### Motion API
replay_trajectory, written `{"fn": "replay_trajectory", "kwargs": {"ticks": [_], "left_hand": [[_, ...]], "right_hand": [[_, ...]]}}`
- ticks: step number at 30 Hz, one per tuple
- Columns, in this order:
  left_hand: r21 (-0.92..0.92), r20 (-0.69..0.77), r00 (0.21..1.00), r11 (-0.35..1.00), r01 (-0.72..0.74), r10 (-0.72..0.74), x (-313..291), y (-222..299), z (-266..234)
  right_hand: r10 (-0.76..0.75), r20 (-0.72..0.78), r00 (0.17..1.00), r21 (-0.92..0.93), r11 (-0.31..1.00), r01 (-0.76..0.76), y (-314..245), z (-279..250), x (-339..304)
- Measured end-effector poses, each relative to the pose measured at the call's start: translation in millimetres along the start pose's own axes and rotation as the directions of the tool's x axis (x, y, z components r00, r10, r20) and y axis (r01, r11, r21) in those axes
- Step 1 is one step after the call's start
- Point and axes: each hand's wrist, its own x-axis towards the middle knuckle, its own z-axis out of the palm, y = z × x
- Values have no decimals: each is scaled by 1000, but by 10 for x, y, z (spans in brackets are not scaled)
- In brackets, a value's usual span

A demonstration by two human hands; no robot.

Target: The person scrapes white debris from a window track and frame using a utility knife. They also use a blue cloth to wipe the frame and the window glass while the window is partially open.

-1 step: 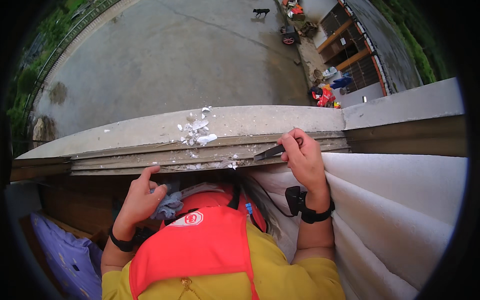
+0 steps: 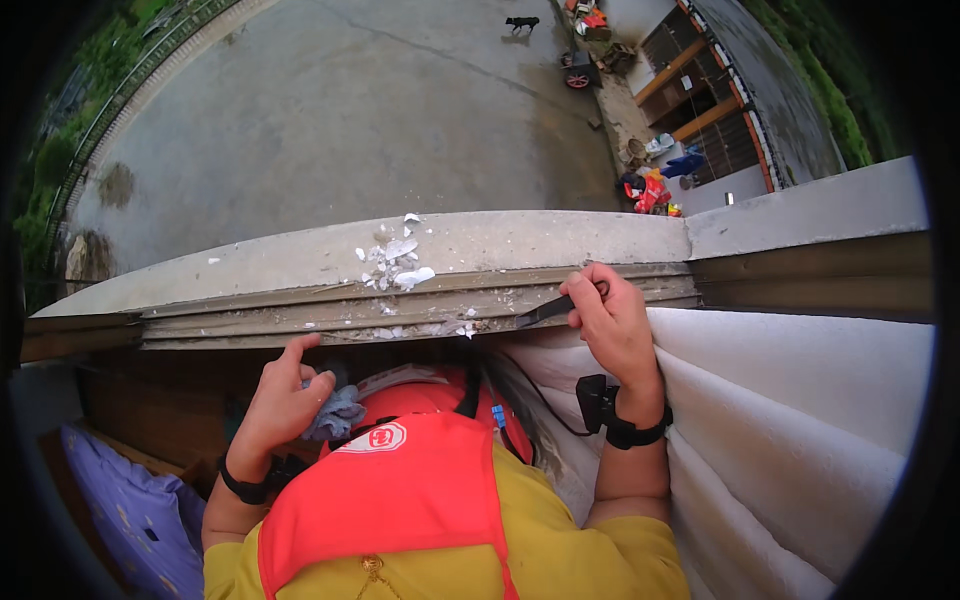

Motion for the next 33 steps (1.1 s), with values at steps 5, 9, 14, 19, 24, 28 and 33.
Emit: {"fn": "replay_trajectory", "kwargs": {"ticks": [5,9,14,19,24,28,33], "left_hand": [[88,-7,1000,996,-4,5,11,49,154],[132,91,995,990,-58,47,57,120,291],[169,162,977,971,-167,140,122,212,445],[222,154,971,951,-215,184,172,318,586],[188,129,971,956,-224,202,230,368,610],[31,56,969,970,-241,239,271,509,458],[-101,-18,986,981,-168,168,210,522,169]], "right_hand": [[60,24,998,10,998,-60,142,-35,-94],[109,100,989,106,987,-120,174,107,-99],[120,205,971,331,925,-184,329,382,-132],[139,256,957,457,855,-246,347,724,-138],[191,301,934,519,789,-328,257,854,-75],[194,302,933,552,763,-337,85,851,72],[51,95,994,418,904,-87,-14,669,163]]}}
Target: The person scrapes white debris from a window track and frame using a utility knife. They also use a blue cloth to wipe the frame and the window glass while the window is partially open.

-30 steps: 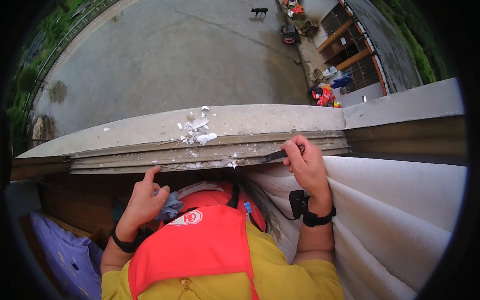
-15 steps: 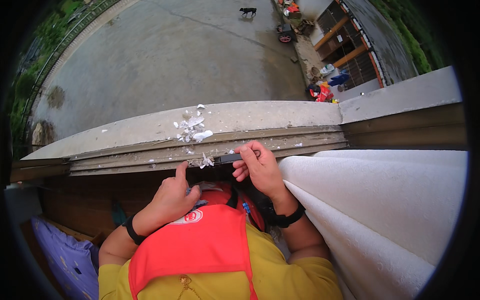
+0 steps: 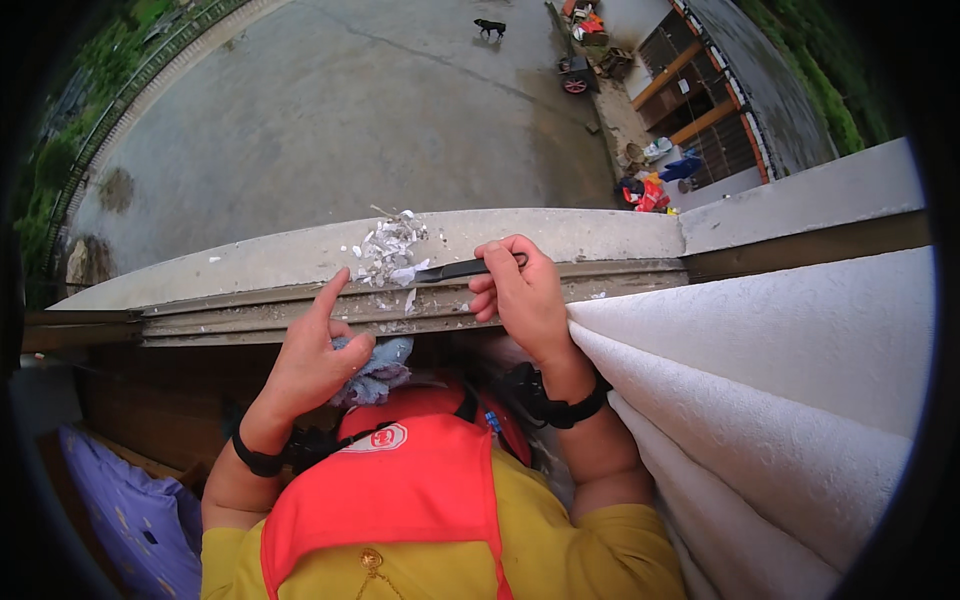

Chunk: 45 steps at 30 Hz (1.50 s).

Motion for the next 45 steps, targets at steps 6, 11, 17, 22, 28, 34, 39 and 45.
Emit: {"fn": "replay_trajectory", "kwargs": {"ticks": [6,11,17,22,28,34,39,45], "left_hand": [[110,121,984,987,120,-133,-237,-297,-38],[123,123,985,987,105,-120,-211,-316,70],[155,160,985,987,41,-66,-147,-358,175],[195,198,980,981,-7,-33,-110,-325,230],[167,263,964,986,-19,-26,-84,-245,208],[150,240,971,988,-38,1,-96,-213,158],[8,22,999,1000,24,-24,-119,-92,2],[100,-80,979,975,198,-190,-394,-480,-288]], "right_hand": [[53,-50,997,-303,951,-66,-147,-407,-231],[-70,-50,996,-411,911,43,-175,-584,-329],[-15,27,1000,-402,915,25,-88,-712,-325],[59,69,996,-217,975,-43,217,-407,-297],[-43,159,986,-122,991,62,437,180,-368],[160,158,974,112,977,-179,276,247,-251],[-223,-38,974,62,972,225,230,232,16],[-30,-64,998,-287,958,11,-142,-297,-312]]}}
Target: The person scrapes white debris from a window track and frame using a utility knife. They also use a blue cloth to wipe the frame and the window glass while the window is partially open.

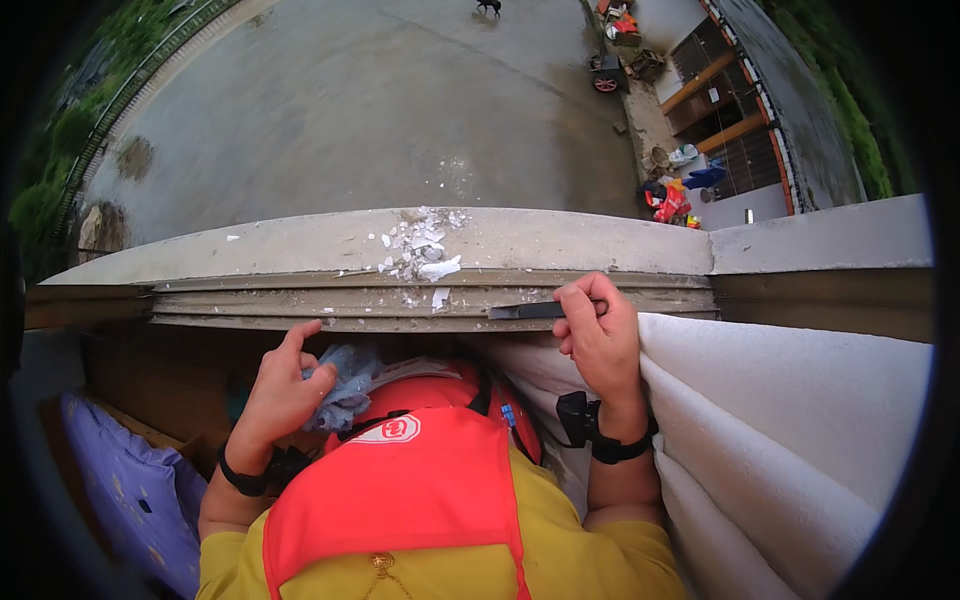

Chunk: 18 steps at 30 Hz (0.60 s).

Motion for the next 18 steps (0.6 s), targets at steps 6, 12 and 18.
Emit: {"fn": "replay_trajectory", "kwargs": {"ticks": [6,12,18], "left_hand": [[36,10,998,998,54,-54,-1,-37,109],[115,44,999,993,7,-12,78,30,284],[91,32,999,996,-22,19,81,14,327]], "right_hand": [[8,-31,999,-153,988,-13,90,-295,-102],[-24,89,996,40,999,21,351,-162,-103],[-56,-4,998,133,990,56,382,375,-199]]}}
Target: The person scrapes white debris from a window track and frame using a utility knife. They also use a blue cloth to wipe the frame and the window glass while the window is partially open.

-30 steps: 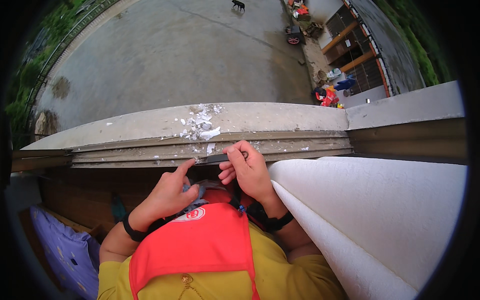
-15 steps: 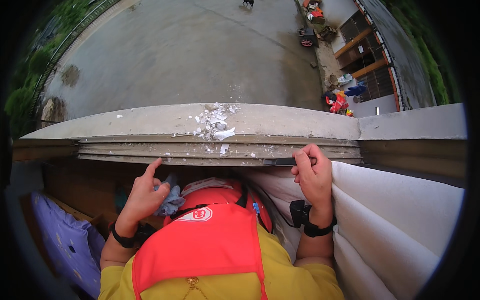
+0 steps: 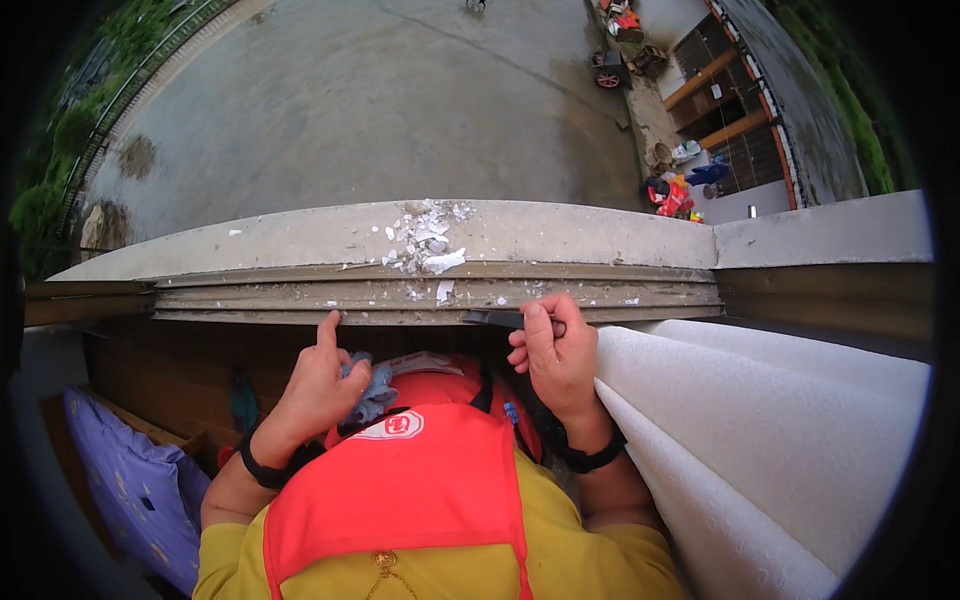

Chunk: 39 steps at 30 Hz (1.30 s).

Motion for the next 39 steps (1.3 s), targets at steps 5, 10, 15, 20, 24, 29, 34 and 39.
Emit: {"fn": "replay_trajectory", "kwargs": {"ticks": [5,10,15,20,24,29,34,39], "left_hand": [[-47,-23,1000,999,-22,21,-18,-39,50],[-81,-29,999,996,-46,44,-8,-14,131],[-55,-18,997,995,-81,80,2,-10,183],[-83,-47,993,990,-116,113,9,-51,229],[-141,-63,992,983,-114,106,-18,1,162],[-183,-67,984,968,-173,163,-13,264,-81],[-196,-82,994,976,-90,75,88,176,-166],[-148,53,999,989,6,2,130,104,-201]], "right_hand": [[-32,111,993,27,999,29,105,222,-7],[-67,121,990,43,997,62,119,429,-26],[-106,219,970,17,994,104,189,675,33],[-101,320,942,52,995,89,173,783,93],[-14,369,929,189,980,-61,139,748,124],[-37,249,968,417,906,-73,-130,676,321],[-107,44,993,-146,983,113,-261,294,367],[0,39,999,-222,975,9,-351,-278,320]]}}
